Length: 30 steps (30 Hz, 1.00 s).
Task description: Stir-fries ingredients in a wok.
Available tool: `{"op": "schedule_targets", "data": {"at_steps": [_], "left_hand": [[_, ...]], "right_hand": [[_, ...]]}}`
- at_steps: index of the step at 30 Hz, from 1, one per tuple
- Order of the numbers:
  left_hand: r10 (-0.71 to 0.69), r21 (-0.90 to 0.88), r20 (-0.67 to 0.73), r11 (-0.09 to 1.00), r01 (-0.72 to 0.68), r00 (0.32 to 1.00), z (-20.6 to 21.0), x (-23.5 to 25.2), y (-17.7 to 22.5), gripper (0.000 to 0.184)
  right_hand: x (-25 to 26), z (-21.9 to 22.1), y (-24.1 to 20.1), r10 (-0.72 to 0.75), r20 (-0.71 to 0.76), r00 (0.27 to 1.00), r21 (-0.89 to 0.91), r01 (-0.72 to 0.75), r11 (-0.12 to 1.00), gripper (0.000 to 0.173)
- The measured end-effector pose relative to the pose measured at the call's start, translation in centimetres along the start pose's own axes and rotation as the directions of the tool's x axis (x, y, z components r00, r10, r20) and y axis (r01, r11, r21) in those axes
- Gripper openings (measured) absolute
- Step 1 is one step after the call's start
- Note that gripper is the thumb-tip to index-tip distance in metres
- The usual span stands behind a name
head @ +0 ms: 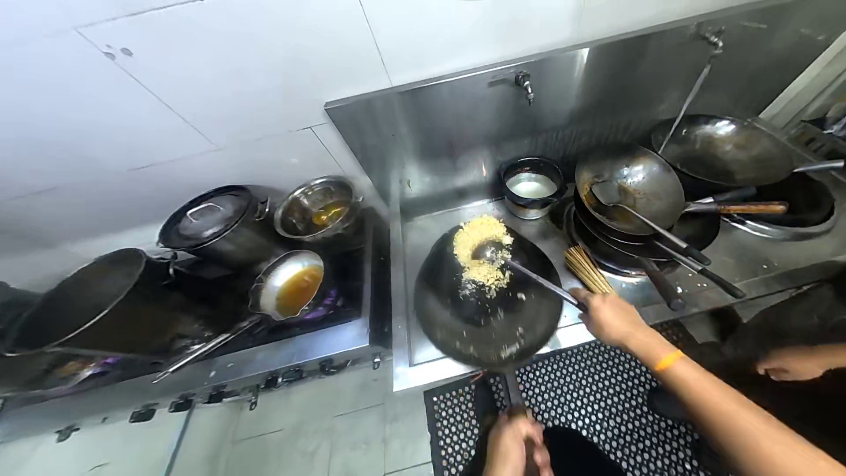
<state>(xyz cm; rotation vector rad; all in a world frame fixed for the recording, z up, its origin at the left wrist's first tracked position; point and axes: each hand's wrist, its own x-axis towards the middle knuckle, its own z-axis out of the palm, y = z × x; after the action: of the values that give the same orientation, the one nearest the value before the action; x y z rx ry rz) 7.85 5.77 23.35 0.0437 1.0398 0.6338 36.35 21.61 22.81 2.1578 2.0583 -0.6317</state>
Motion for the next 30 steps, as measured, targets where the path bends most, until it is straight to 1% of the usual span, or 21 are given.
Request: {"op": "schedule_targets", "data": {"at_steps": [2,4,6,7,8,9,10,12,13,14,15,16,18,19,20,22,23,25,27,28,30], "left_hand": [[-0.027,0.043,-0.06,0.999,0.03,0.998,0.4,-1.6,0.3,0.017],[-0.033,-0.008,-0.046,0.999,0.033,0.998,1.6,-0.7,3.7,0.013],[-0.029,-0.091,-0.012,0.995,0.028,1.0,2.3,2.6,8.3,0.012],[-0.019,-0.116,-0.019,0.993,0.016,1.0,2.2,4.5,10.0,0.013],[-0.008,-0.129,-0.023,0.992,0.005,1.0,2.0,6.3,11.1,0.013],[0.002,-0.134,-0.026,0.991,-0.006,1.0,1.7,7.7,11.6,0.013],[0.011,-0.128,-0.032,0.992,-0.015,0.999,1.3,8.8,11.9,0.014],[0.025,-0.097,-0.026,0.995,-0.028,0.999,0.3,9.8,11.7,0.02],[0.033,-0.092,-0.016,0.995,-0.034,0.999,-0.4,10.2,11.6,0.023],[0.038,-0.091,-0.008,0.995,-0.039,0.999,-1.0,10.5,11.6,0.025],[0.041,-0.089,-0.001,0.995,-0.041,0.999,-1.6,10.8,11.7,0.026],[0.04,-0.086,0.003,0.996,-0.04,0.999,-2.1,11.0,11.8,0.026],[0.035,-0.073,0.016,0.997,-0.033,0.999,-3.0,11.5,11.8,0.026],[0.03,-0.068,0.022,0.997,-0.028,0.999,-3.3,11.8,11.8,0.027],[0.021,-0.061,0.027,0.998,-0.019,0.999,-3.5,12.1,11.8,0.028],[0.004,-0.036,0.024,0.999,-0.003,1.0,-3.5,12.4,11.9,0.03],[-0.003,-0.018,0.025,1.0,0.004,1.0,-3.4,12.5,12.0,0.03],[-0.014,0.003,0.034,1.0,0.014,0.999,-3.4,12.7,12.1,0.03],[-0.021,0.003,0.059,1.0,0.021,0.998,-3.7,12.7,12.3,0.03],[-0.02,0.006,0.071,1.0,0.02,0.997,-3.9,12.8,12.3,0.031],[-0.02,0.01,0.084,1.0,0.019,0.996,-4.4,13.2,12.3,0.031]], "right_hand": [[-1.3,-1.5,0.8,-0.043,0.026,0.999,0.097,0.041,0.994,0.047],[-1.3,-3.9,1.6,-0.069,0.039,0.997,0.183,0.061,0.981,0.036],[0.9,-5.9,1.1,-0.045,0.017,0.999,0.141,0.042,0.989,0.032],[2.4,-5.8,0.2,-0.014,-0.003,1.0,0.107,0.014,0.994,0.037],[4.0,-4.8,-0.7,0.014,-0.021,1.0,0.088,-0.012,0.996,0.041],[5.5,-3.2,-1.9,0.026,-0.011,1.0,0.12,-0.024,0.993,0.04],[6.8,-1.4,-3.2,0.025,0.025,0.999,0.197,-0.029,0.98,0.039],[8.2,0.6,-5.2,0.022,0.185,0.983,0.406,-0.097,0.909,0.042],[8.2,0.2,-5.6,0.011,0.287,0.958,0.489,-0.156,0.858,0.044],[8.0,-1.1,-5.4,-0.002,0.384,0.923,0.517,-0.213,0.829,0.045],[7.7,-3.0,-4.7,-0.001,0.45,0.893,0.503,-0.252,0.827,0.046],[7.3,-5.2,-4.0,0.019,0.476,0.879,0.465,-0.27,0.843,0.044],[7.2,-8.8,-2.8,0.09,0.428,0.899,0.393,-0.274,0.878,0.042],[7.7,-9.5,-2.6,0.139,0.387,0.912,0.374,-0.293,0.88,0.041],[8.5,-9.2,-3.0,0.189,0.342,0.921,0.38,-0.32,0.868,0.039],[10.7,-6.3,-4.4,0.24,0.277,0.93,0.476,-0.35,0.807,0.043],[11.9,-4.6,-5.2,0.228,0.295,0.928,0.52,-0.356,0.776,0.045],[13.4,-3.4,-6.1,0.156,0.413,0.897,0.535,-0.378,0.756,0.046],[13.5,-5.7,-5.8,0.079,0.526,0.847,0.467,-0.365,0.805,0.044],[13.4,-7.5,-5.2,0.078,0.54,0.838,0.414,-0.345,0.843,0.043],[13.4,-10.0,-4.1,0.133,0.491,0.861,0.321,-0.321,0.891,0.039]]}}
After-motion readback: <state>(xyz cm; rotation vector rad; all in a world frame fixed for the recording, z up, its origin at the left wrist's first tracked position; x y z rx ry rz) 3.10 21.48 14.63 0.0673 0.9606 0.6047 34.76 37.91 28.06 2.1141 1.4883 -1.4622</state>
